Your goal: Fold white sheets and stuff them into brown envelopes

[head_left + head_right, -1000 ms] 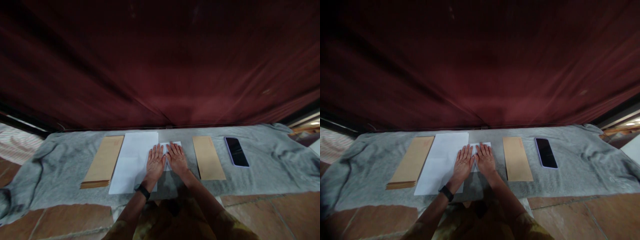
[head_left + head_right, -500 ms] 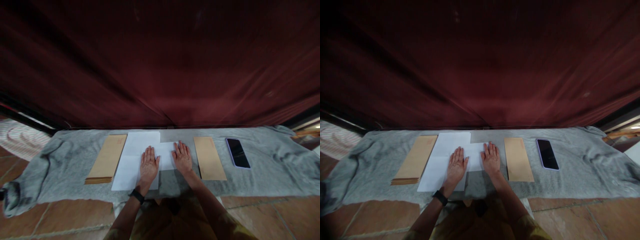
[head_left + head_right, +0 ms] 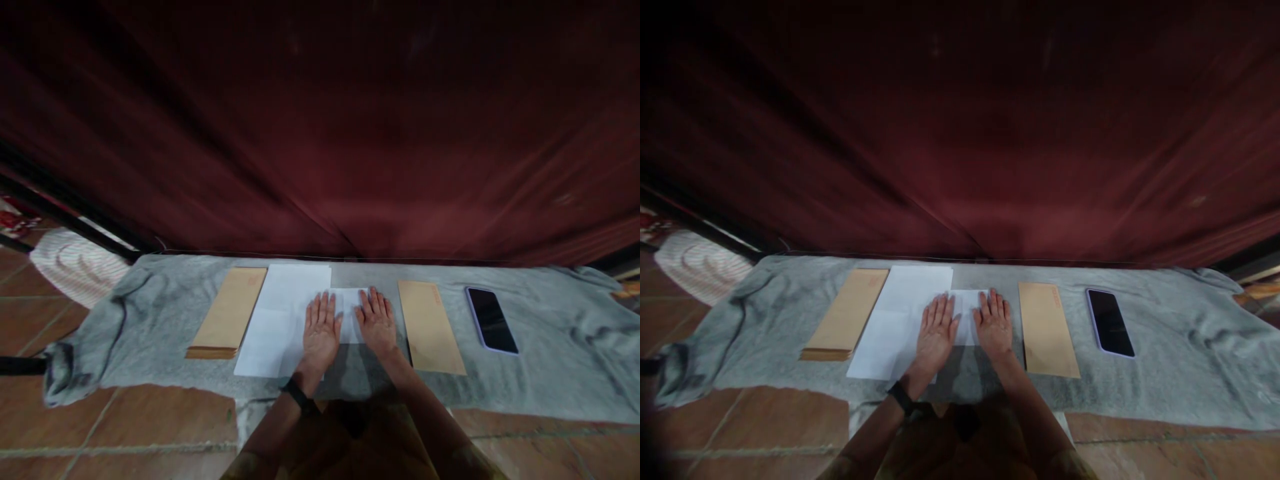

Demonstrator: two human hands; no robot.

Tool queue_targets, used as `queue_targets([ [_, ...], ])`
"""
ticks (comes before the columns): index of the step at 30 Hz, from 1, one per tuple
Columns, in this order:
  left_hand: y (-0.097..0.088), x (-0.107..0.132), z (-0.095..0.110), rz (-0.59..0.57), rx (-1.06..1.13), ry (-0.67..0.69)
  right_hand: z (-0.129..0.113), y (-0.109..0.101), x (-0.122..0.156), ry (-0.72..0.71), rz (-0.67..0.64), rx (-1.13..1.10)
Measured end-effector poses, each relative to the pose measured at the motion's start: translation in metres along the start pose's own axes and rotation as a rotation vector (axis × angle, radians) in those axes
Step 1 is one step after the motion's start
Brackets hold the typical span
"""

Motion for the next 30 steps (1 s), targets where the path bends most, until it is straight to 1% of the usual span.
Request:
queue_targets([
  [2, 0.005, -0.001, 0.016, -0.023, 0.034, 0.049, 0.001, 0.0, 0.001, -0.001, -0.002, -0.012],
  [4, 0.007, 0.002, 0.02, -0.041, 0.042, 0.058, 0.001, 0.0, 0.001, -0.004, 0.001, -0.022],
  [5, 0.008, 0.004, 0.019, -0.047, 0.037, 0.053, 0.001, 0.0, 0.002, -0.006, 0.005, -0.025],
  [7, 0.005, 0.009, 0.01, -0.048, 0.016, 0.034, 0.001, 0.0, 0.002, -0.008, 0.014, -0.032],
  [13, -0.011, 0.03, -0.032, -0.01, -0.018, -0.062, 0.001, 0.0, 0.002, -0.003, 0.008, -0.049],
  [17, -0.015, 0.042, -0.048, -0.008, -0.053, -0.127, 0.001, 0.001, 0.001, -0.005, -0.007, -0.025],
  [21, -0.023, 0.047, -0.054, 0.03, -0.103, -0.188, 0.002, 0.003, 0.0, 0.002, -0.012, 0.01],
  [23, -0.027, 0.047, -0.052, 0.05, -0.078, -0.182, 0.002, 0.003, 0.0, 0.005, -0.012, 0.019],
  [27, -0.027, 0.045, -0.049, 0.066, 0.107, -0.175, 0.0, 0.002, -0.001, 0.003, -0.013, 0.026],
  [30, -0.023, 0.041, -0.055, 0.086, 0.268, -0.232, -0.001, -0.001, -0.003, 0.009, -0.008, 0.015],
])
Point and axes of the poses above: each hand's wrist, its own x-axis away from the middle knuckle, its own y-axis out of the palm, z = x × y, the point moved 9 cm from there along -x, towards the middle knuckle, and after that the axes turned 7 degrees about y, right-handed, at the moved point
